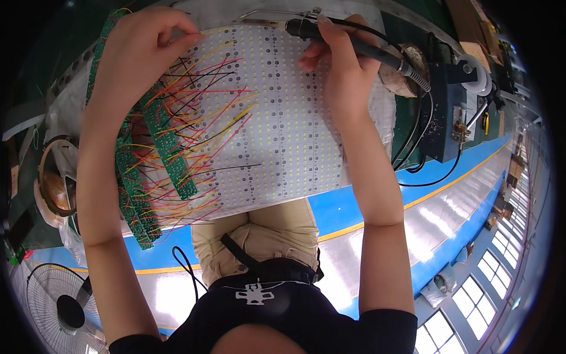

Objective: The person solders wires from circuit boards onto an LED board using a soldering iron, placing each wire onto the board contacts by hand.

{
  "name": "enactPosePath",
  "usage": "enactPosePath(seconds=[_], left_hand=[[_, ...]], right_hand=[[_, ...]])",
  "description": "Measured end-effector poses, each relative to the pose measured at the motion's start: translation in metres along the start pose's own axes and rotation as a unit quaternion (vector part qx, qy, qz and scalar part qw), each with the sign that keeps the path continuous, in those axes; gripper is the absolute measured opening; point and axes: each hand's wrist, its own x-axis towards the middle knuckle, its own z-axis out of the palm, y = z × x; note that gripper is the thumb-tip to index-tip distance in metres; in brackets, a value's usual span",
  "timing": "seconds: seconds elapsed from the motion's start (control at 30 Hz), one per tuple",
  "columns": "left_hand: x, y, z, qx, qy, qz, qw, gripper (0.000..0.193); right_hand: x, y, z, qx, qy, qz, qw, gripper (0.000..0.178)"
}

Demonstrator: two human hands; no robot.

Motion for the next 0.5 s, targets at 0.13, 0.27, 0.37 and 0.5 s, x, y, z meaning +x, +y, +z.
enactPosePath(seconds=[0.13,0.27,0.37,0.5], left_hand=[[-0.001,-0.003,0.001,-0.002,0.04,0.011,0.999,0.008],[-0.002,0.002,0.006,0.066,0.072,0.068,0.993,0.007],[-0.001,-0.012,0.01,0.045,0.059,0.078,0.994,0.007],[-0.003,-0.009,0.01,0.04,0.059,0.088,0.994,0.007]], right_hand=[[-0.001,0.002,0.002,0.009,0.006,-0.006,1.0,0.021],[-0.002,0.006,0.0,0.007,0.005,-0.018,1.0,0.02],[-0.001,0.007,0.001,0.012,-0.003,-0.031,0.999,0.02],[-0.002,0.005,0.0,0.009,-0.005,-0.019,1.0,0.019]])
